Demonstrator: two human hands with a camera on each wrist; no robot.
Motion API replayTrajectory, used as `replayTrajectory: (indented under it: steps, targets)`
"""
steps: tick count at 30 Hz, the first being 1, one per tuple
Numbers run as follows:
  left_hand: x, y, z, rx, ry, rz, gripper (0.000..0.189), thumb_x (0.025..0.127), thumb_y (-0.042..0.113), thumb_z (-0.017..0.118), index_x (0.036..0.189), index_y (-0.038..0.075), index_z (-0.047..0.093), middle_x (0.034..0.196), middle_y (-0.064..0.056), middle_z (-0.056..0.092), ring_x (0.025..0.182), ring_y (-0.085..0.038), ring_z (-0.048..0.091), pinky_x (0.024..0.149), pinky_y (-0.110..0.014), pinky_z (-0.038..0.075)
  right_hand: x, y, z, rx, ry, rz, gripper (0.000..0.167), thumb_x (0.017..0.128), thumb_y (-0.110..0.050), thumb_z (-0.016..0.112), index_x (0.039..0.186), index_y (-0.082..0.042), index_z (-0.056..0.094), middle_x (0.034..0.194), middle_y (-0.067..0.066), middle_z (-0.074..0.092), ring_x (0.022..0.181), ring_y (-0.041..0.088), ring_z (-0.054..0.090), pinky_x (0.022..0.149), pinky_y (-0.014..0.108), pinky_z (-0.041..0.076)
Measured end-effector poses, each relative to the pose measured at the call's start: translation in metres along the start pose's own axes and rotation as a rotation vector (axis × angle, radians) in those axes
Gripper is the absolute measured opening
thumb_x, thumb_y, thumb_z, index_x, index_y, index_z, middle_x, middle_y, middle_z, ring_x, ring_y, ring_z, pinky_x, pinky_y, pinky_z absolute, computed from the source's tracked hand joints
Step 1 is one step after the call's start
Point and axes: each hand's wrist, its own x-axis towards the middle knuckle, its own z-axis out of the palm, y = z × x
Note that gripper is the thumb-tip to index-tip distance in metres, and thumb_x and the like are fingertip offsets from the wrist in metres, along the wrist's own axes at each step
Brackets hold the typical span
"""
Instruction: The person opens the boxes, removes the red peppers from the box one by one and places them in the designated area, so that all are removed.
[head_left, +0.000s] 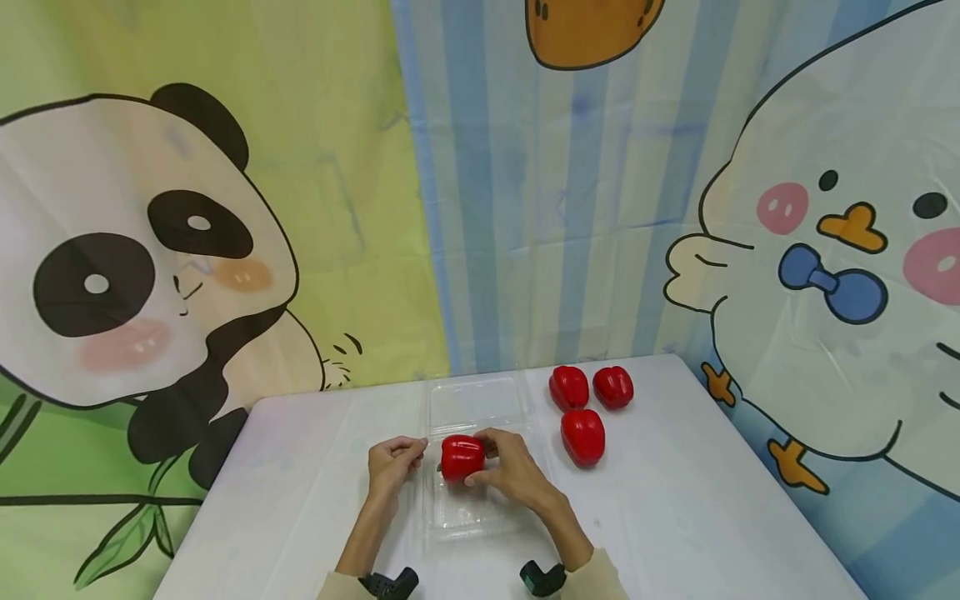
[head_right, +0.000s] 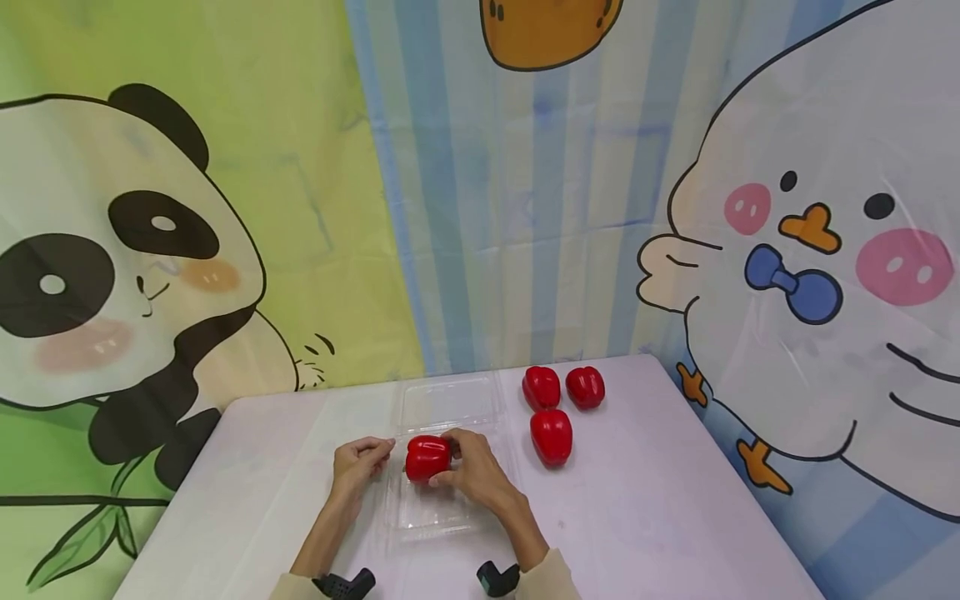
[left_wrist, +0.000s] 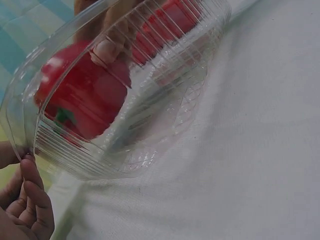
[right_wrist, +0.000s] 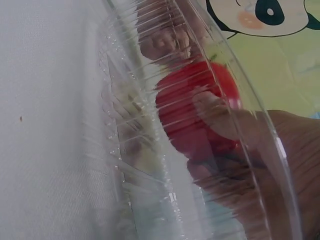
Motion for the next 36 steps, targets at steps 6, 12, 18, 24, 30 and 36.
replayTrajectory:
  steps: [6,12,18,24,30,36]
  targets:
    - [-0.002,0.003,0.000,0.006,0.006,0.010,0.023,0.095,0.013,0.085,0.097,-0.009,0.079,0.069,0.003,0.070,0.060,-0.007,0.059,0.057,-0.020,0.048,-0.001,-0.001,-0.004,0.005,0.036,-0.008,0.064,0.085,-0.022,0.095,0.142,-0.009,0.068,0.135,0.010,0.075,0.117,0.030,0.072,0.102,0.052,0.062]
    - [-0.001,0.003,0.000,0.002,0.000,0.003,0.023,0.095,0.014,0.085,0.096,-0.008,0.079,0.069,0.003,0.070,0.061,-0.008,0.059,0.057,-0.021,0.049,-0.005,-0.001,-0.006,0.008,0.100,-0.034,0.066,0.082,-0.030,0.096,0.139,-0.009,0.070,0.130,0.009,0.077,0.111,0.028,0.073,0.099,0.053,0.064]
    - [-0.001,0.003,0.000,-0.003,-0.004,-0.007,0.022,0.094,0.013,0.085,0.097,-0.008,0.079,0.068,0.004,0.069,0.061,-0.007,0.059,0.057,-0.021,0.048,-0.006,0.001,-0.007,0.032,0.167,-0.079,0.067,0.081,-0.033,0.096,0.137,-0.010,0.070,0.128,0.006,0.078,0.109,0.024,0.073,0.098,0.055,0.063]
    - [0.001,0.001,0.001,-0.011,-0.002,-0.011,0.022,0.094,0.012,0.085,0.097,-0.009,0.079,0.068,0.003,0.070,0.060,-0.007,0.059,0.057,-0.021,0.048,-0.008,0.002,-0.010,0.064,0.210,-0.099,0.066,0.080,-0.032,0.097,0.136,-0.011,0.070,0.127,0.007,0.079,0.108,0.027,0.075,0.098,0.057,0.063]
    - [0.002,0.000,-0.001,-0.007,-0.010,-0.022,0.022,0.095,0.012,0.084,0.100,-0.010,0.079,0.070,0.003,0.071,0.062,-0.007,0.060,0.058,-0.021,0.049,-0.010,0.001,-0.012,0.067,0.247,-0.106,0.065,0.079,-0.029,0.097,0.136,-0.012,0.071,0.127,0.005,0.079,0.108,0.026,0.075,0.098,0.059,0.063]
    - [-0.001,0.001,0.000,-0.003,-0.007,-0.008,0.023,0.095,0.012,0.084,0.098,-0.010,0.079,0.070,0.003,0.071,0.062,-0.007,0.060,0.058,-0.021,0.049,-0.011,0.002,-0.014,0.065,0.288,-0.098,0.066,0.076,-0.031,0.099,0.134,-0.016,0.071,0.127,0.001,0.079,0.108,0.022,0.075,0.100,0.058,0.063]
